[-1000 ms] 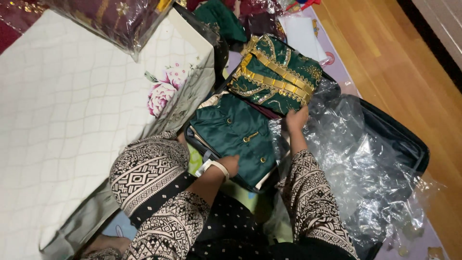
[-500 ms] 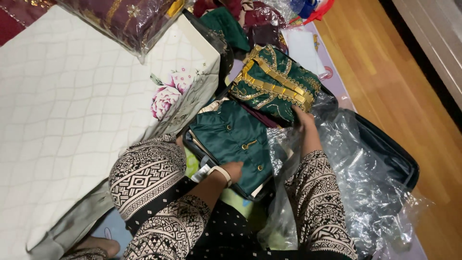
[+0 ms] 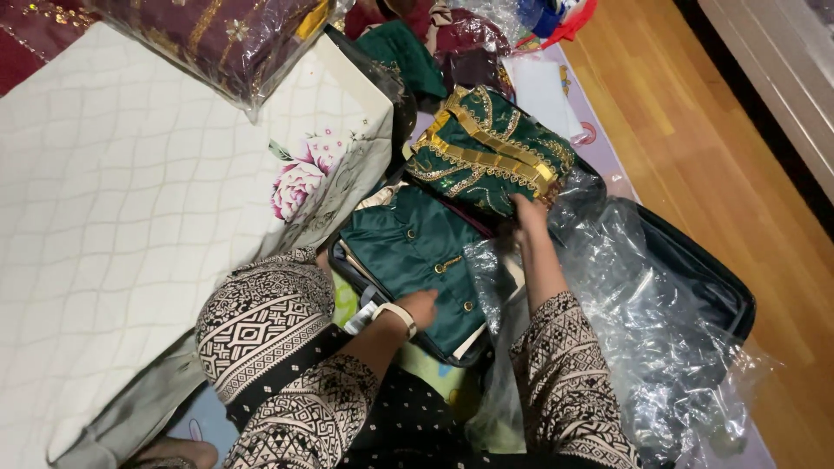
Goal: The person takes a folded green garment from a suitcase and places it on a white surface. They then place a clear plastic bag over the garment, seal it, and smooth it out to remove air.
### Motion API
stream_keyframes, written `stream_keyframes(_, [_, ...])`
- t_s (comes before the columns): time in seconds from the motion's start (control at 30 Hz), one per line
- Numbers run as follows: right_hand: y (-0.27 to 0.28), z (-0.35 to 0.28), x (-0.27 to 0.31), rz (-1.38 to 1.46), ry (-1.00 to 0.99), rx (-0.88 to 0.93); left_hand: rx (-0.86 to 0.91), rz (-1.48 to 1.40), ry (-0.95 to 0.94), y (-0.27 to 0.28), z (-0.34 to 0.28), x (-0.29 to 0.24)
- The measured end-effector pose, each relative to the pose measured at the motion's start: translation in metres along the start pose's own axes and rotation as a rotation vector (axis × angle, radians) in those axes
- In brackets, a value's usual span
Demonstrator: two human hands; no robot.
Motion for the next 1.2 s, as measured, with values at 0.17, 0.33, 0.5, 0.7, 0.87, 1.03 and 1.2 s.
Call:
stream_keyframes(0.17, [-0.023,-0.062,0.002,0.155,-0.041,0.012,-0.144,-0.292,-0.009,0.005,0.026,0.008])
stream_keyframes(0.33, [-0.019,-0.079,-0.040,0.061,-0.058,-0.038,-0.261,-0.471,0.032,0.013,0.026,0.020])
stream_keyframes(0.5, [0.003,-0.068,-0.084,0.144,-0.053,-0.029,-0.234,-0.316,0.075,-0.006,0.039,0.044])
stream_keyframes(0.7, [0.021,-0.029,-0.078,0.116,0.055,-0.074,-0.231,-0.272,0.059,0.002,0.026,0.037])
stream_keyframes(0.87, [0.035,-0.116,-0.024,-0.171,0.352,-0.159,-0.121,-0.109,0.112,0.011,0.003,0.018])
stream_keyframes(1.03, [0.019,-0.288,-0.012,-0.271,0.915,-0.133,-0.049,-0.014,0.137,-0.032,0.038,0.050])
stream_keyframes(1.2, [0.009,-0.281,-0.198,-0.603,0.672,-0.028,0.038,0.016,0.132,-0.026,0.026,0.043])
Point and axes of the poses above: each hand's wrist, its own z-axis towards the middle knuckle, its own y-axis out of the back of the hand, x = y × z, the point moved 8 cm from there along z, towards the middle knuckle, and after that the axes turned 1 degree about -y, right-handed, at the moved point
